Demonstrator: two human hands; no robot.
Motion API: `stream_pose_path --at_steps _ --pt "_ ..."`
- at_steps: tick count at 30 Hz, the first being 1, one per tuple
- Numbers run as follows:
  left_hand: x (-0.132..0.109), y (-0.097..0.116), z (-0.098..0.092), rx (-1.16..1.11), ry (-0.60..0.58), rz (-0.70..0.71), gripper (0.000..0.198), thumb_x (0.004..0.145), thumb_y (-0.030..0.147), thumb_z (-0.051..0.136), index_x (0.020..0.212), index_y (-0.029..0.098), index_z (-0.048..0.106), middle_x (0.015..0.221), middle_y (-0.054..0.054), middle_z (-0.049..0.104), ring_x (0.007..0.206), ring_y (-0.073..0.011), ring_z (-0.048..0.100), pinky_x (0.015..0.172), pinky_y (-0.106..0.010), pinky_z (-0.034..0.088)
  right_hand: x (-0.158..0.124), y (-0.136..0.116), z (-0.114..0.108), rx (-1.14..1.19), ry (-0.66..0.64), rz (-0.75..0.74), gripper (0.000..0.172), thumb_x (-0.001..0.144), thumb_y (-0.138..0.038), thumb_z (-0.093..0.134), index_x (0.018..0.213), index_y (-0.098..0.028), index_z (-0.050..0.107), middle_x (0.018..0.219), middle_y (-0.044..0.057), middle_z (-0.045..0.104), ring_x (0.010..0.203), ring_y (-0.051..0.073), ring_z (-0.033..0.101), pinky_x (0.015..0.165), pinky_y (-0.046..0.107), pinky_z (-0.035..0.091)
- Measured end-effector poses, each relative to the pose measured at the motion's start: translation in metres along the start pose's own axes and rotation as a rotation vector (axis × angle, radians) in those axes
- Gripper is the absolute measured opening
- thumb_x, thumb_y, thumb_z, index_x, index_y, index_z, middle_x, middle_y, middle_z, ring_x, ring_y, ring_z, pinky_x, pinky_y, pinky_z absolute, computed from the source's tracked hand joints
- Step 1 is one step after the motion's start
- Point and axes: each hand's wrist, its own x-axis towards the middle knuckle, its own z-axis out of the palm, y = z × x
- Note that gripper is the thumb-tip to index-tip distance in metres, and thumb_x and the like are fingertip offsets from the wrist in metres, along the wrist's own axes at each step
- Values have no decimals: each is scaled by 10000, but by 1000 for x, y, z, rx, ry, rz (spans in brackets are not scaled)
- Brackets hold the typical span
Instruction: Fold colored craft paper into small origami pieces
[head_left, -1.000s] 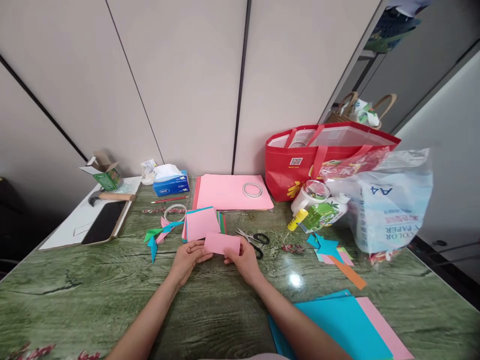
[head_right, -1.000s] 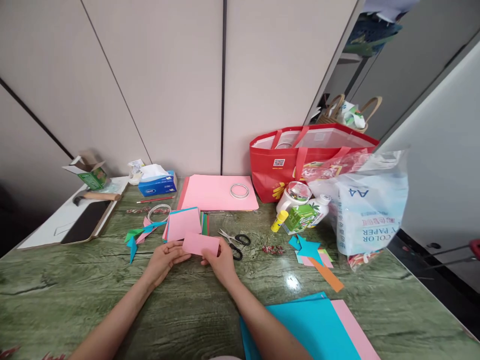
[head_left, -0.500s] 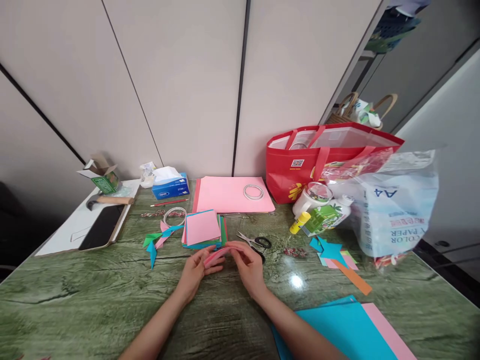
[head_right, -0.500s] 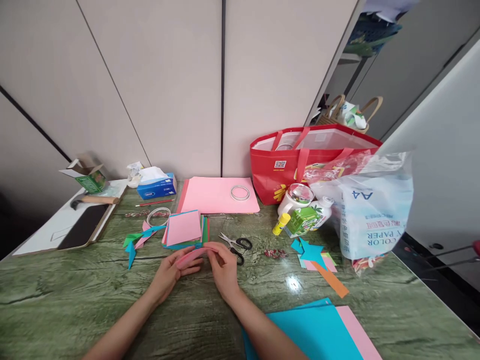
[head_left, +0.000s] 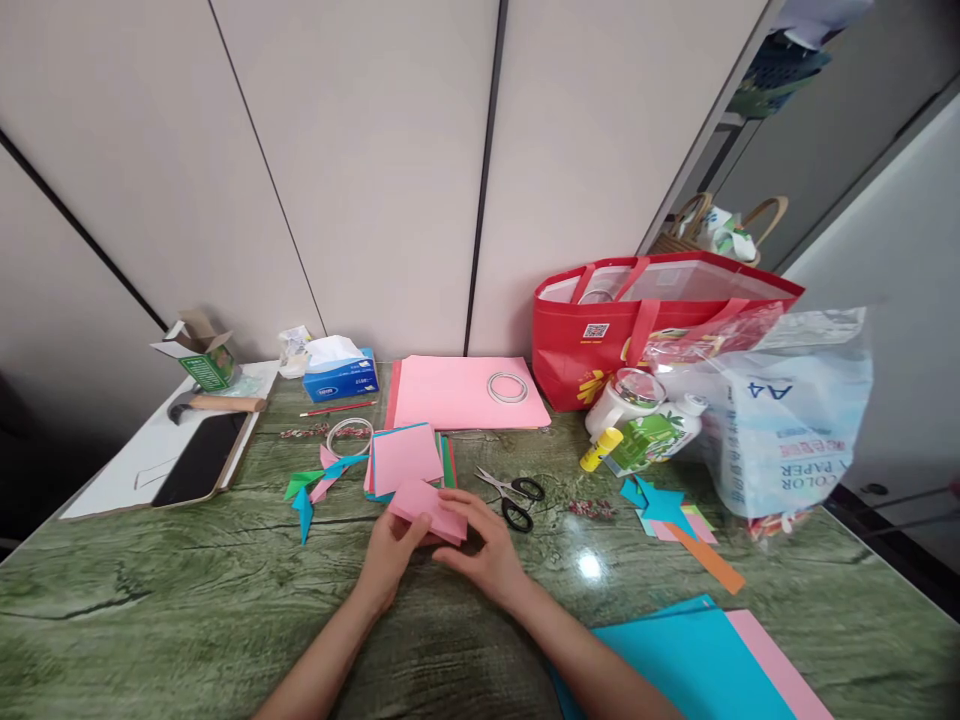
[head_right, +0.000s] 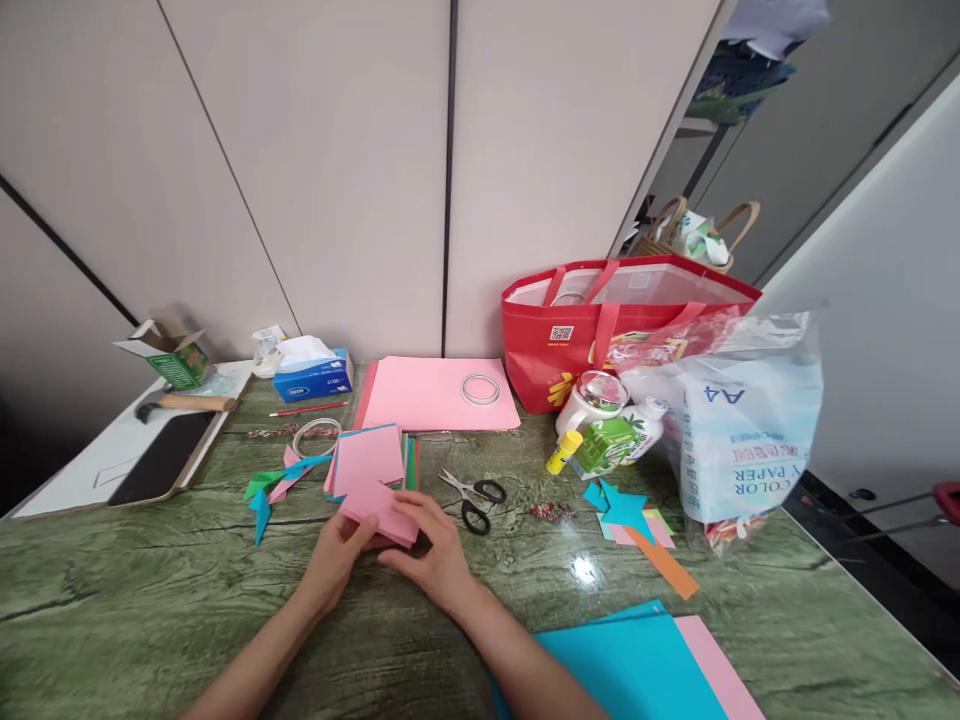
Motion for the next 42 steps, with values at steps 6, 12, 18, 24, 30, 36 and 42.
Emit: stream_pose_path --at_steps 6,12,18,24,30,36,42 --pt "2 -11 -10 201 90 78 436 613 430 656 920 124 613 897 -102 680 805 -253 621 656 -323 499 -2 3 3 2 -77 11 593 622 -347 713 1168 -243 509 1204 103 513 1107 240 474 941 394 373" --pt "-1 -10 -7 293 20 207 426 655 389 634 999 146 568 994 -91 637 912 -243 577 772 -315 466 -1 2 4 -31 -39 60 429 711 -301 639 1123 -222 549 1146 90 563 1071 215 504 923 362 392" --pt "-3 -3 -3 175 -43 129 434 657 365 640 1025 173 512 881 -53 633 726 -214 605 585 -312 519 -2 3 7 76 -34 163 360 764 -292 569 1116 -218 553 1095 74 602 979 202 570 871 354 443" --pt "-3 5 -4 170 -39 102 432 608 342 682 987 175 559 865 -48 663 641 -198 611 594 -319 517 -1 1 7 261 -16 264 304 790 -322 527 1072 -211 551 1065 69 617 942 192 596 836 342 471" --pt "2 -1 -12 225 -32 183 351 624 314 669 933 152 629 946 -72 673 874 -225 595 785 -311 457 -3 7 4 75 211 288 305 852 -320 408 1121 -196 482 890 66 652 826 184 601 756 315 459" --pt "7 -4 -22 195 -24 142 346 651 347 648 929 141 646 847 -56 695 738 -198 606 676 -286 472 -3 16 4 173 252 296 187 789 -244 467 936 -187 567 870 57 620 761 164 585 646 261 451" --pt "9 3 -26 209 -80 94 306 640 347 662 862 136 671 800 -52 704 696 -196 610 655 -292 481 -1 25 0 80 129 258 278 713 -126 444 789 -211 697 807 44 627 741 156 565 590 241 432"
